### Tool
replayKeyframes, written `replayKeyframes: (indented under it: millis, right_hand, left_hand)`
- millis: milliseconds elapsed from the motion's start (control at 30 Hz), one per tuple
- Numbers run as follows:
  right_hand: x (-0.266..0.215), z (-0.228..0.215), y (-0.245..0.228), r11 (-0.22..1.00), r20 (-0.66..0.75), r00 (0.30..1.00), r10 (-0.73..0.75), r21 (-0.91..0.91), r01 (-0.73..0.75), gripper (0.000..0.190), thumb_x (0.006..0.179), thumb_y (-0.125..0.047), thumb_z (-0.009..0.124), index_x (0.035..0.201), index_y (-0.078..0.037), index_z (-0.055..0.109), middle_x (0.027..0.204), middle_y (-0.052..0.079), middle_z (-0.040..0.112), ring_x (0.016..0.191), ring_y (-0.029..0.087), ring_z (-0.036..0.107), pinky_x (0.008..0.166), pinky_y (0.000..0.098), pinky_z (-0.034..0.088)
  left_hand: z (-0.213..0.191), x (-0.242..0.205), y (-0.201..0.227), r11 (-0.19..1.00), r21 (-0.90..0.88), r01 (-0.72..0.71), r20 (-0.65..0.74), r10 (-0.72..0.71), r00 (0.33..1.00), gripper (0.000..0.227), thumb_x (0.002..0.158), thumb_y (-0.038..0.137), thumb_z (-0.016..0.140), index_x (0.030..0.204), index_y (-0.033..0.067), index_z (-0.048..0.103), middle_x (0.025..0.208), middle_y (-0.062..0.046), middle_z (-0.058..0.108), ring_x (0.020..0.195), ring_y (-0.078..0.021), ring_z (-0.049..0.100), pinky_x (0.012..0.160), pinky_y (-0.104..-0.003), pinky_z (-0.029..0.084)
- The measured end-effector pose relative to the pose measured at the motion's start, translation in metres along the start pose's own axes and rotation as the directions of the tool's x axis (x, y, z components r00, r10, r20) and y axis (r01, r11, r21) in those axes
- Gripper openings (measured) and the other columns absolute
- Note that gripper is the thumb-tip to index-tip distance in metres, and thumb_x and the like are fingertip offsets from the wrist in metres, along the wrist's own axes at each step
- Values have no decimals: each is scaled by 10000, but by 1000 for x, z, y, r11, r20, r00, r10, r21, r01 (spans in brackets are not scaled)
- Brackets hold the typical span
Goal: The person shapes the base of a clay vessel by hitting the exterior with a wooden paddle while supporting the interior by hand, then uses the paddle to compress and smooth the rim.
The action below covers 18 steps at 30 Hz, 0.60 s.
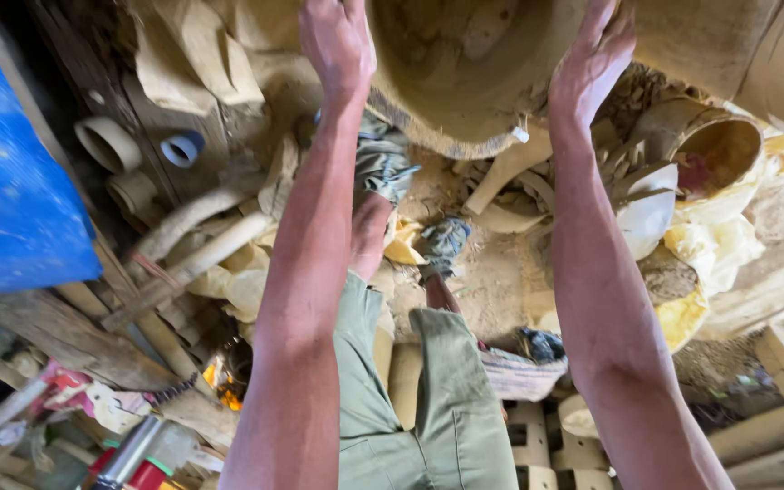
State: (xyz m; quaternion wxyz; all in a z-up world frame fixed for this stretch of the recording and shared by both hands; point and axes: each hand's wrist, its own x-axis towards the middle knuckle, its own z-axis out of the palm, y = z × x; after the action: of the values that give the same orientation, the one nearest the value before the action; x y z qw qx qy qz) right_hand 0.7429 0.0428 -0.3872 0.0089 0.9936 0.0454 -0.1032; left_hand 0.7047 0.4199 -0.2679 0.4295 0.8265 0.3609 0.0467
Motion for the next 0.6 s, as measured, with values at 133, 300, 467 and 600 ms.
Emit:
replayKeyframes:
  millis: [133,300,467,600]
  right_hand:
    - [10,-25,-13,978,-120,981,-152,-161,131,684,1093,-56,590,1611,-68,143,1424,386,434,1258,428,584,1009,386,586]
    - [15,-134,-79,486,263,885,385,757,-436,590,1136,-407,591,1519,35,513,1394,273,666,1265,363,687,1096,468,537]
    - [12,-191,-108,453,251,855,454,761,-464,654,1074,-448,613,1401,116,562,1353,290,651,1241,379,626,1084,475,482]
    - [20,-173,-105,514,138,930,340,801,-307,512,1157,-303,619,1488,71,505,1444,270,630,1301,382,630,1128,486,486]
  left_hand:
    - [2,18,12,998,-40,-58,-25,57,998,454,1110,363,568,1428,49,486,987,-136,777,849,-257,802,756,-386,648]
    - [-21,24,50,961,99,257,112,-268,957,531,1010,279,565,1450,-5,471,913,-193,776,668,-350,717,676,-436,555]
    - [-36,11,62,1000,-10,-30,95,31,995,460,1123,269,555,1449,-44,465,1275,-280,669,1138,-351,681,975,-438,543]
    - [-31,19,54,983,-182,11,130,13,991,437,1136,294,513,1422,-36,486,1272,-228,678,1112,-301,684,989,-437,544]
